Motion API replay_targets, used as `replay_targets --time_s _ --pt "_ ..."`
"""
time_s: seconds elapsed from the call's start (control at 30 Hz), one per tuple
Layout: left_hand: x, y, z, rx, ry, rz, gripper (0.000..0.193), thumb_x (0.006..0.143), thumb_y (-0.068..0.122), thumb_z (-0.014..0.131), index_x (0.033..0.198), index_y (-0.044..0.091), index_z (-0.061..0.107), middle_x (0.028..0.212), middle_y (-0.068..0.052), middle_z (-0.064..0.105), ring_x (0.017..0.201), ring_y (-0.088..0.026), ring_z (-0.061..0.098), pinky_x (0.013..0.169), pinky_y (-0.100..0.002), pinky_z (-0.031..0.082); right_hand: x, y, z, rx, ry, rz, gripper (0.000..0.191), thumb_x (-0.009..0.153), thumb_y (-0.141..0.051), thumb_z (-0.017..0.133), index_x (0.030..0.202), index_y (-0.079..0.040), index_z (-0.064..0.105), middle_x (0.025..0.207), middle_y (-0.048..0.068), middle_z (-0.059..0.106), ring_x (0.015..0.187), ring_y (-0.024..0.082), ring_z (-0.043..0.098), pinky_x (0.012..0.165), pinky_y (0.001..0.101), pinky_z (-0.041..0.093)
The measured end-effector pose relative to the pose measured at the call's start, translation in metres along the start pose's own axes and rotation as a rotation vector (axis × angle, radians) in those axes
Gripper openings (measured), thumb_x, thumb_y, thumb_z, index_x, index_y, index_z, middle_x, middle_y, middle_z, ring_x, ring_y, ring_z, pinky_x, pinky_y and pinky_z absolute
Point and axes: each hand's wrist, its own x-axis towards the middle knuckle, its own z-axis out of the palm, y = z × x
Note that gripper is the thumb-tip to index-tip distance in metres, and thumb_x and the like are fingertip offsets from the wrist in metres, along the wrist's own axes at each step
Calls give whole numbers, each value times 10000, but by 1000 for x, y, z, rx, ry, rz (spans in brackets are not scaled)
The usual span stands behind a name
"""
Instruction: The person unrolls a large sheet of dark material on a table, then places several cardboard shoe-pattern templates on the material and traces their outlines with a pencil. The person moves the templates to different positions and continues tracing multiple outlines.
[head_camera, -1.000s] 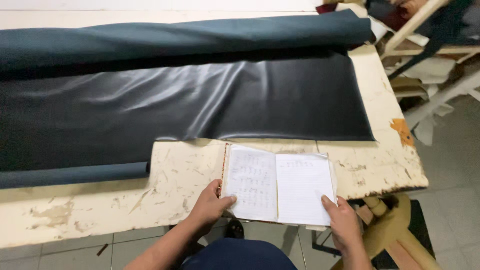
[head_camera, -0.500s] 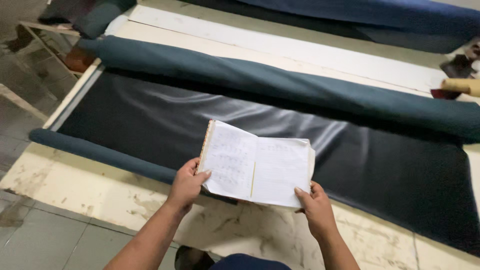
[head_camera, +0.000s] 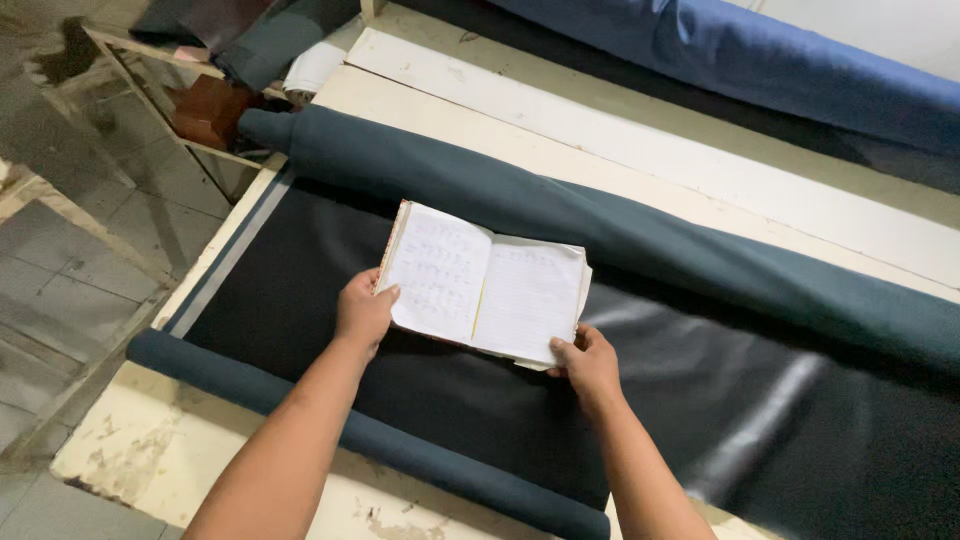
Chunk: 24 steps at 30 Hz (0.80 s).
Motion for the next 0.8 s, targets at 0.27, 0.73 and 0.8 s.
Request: replay_targets --time_s 0.27,0.73,0.8 --pt "-54 8 -11 791 150 524 627 849 186 786 1370 -54 536 1409 -299 483 1307 -423 434 1073 -508 390 -8 61 -65 -819 420 -495 493 925 -308 716 1349 -67 646 1361 171 617 1221 331 591 1037 420 472" --pt "-277 -41 -59 1243 -563 218 400 916 457 595 1080 134 765 1489 -89 519 1441 -257 411 1198 -530 256 -88 186 -309 -807 837 23 635 1027 -423 599 1502 -16 484 1625 179 354 1476 393 339 1184 536 244" --pt "-287 -43 -63 1228 -471 131 359 927 398 591 1046 107 765 1479 -74 565 1415 -248 474 1186 -487 347 -91 188 -315 -839 805 38 592 1044 -428 595 1500 -55 535 1628 145 403 1496 369 371 1231 544 239"
